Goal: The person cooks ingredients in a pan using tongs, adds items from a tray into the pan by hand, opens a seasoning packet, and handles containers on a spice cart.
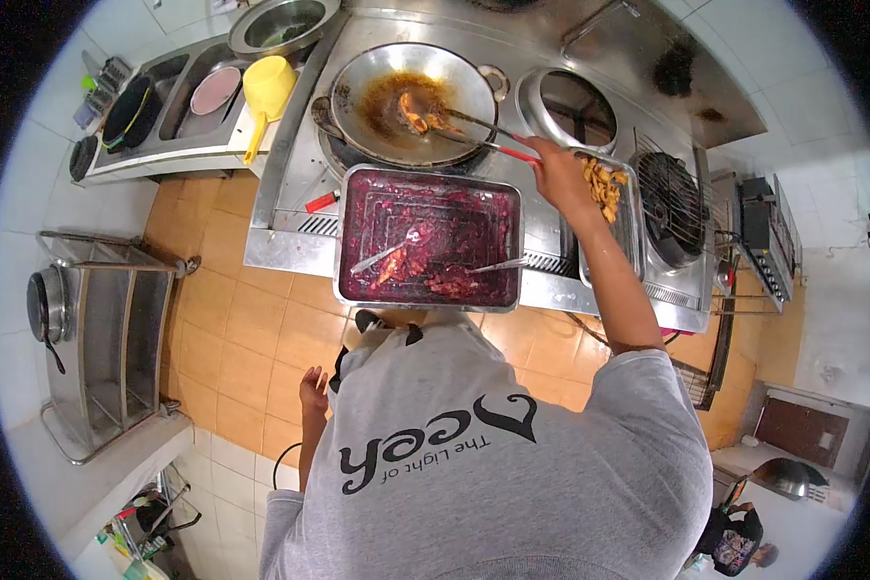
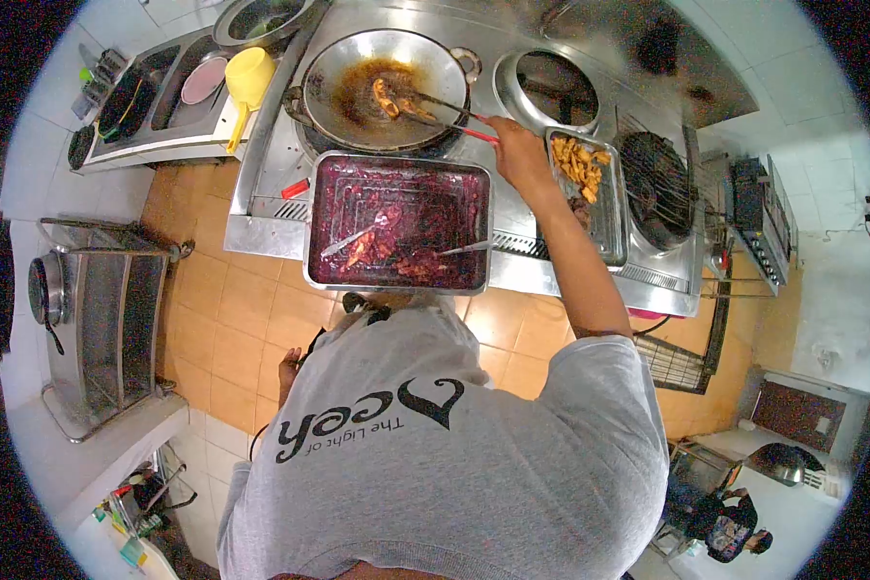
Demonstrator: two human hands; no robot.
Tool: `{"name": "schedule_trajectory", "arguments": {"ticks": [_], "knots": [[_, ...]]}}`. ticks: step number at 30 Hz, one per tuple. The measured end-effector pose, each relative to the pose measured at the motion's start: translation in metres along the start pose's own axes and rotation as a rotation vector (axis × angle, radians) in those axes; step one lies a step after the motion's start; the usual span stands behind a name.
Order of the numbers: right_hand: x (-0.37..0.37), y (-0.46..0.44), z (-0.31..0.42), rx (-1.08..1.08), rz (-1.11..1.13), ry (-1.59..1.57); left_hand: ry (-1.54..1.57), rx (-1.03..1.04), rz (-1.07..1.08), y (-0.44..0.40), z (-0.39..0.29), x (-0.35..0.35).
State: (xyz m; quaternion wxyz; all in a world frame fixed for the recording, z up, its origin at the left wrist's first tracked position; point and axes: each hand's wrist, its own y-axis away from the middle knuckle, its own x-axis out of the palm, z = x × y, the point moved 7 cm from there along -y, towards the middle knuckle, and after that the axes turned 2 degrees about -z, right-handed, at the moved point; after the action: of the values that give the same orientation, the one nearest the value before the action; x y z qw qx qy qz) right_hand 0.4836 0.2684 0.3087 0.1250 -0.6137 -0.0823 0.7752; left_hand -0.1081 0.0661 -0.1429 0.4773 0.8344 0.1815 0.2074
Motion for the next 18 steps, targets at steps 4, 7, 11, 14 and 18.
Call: {"name": "schedule_trajectory", "arguments": {"ticks": [4, 7, 11, 14, 18], "knots": [[0.034, 0.0, -0.003, -0.055, -0.036, 0.105, -0.039, -0.021, -0.016, -0.032, 0.031, -0.023], [0.029, 0.006, -0.003, 0.004, 0.021, 0.031, -0.022, -0.018, -0.026, -0.041, 0.033, -0.025], [0.011, 0.003, -0.026, -0.059, 0.072, -0.077, -0.004, -0.021, -0.01, -0.008, 0.004, 0.013], [-0.015, 0.001, -0.038, -0.062, 0.183, -0.157, -0.011, 0.038, -0.056, 0.025, -0.015, 0.044], [-0.007, -0.009, -0.05, -0.187, 0.216, -0.349, -0.062, 0.018, -0.011, 0.031, -0.014, 0.054]]}}
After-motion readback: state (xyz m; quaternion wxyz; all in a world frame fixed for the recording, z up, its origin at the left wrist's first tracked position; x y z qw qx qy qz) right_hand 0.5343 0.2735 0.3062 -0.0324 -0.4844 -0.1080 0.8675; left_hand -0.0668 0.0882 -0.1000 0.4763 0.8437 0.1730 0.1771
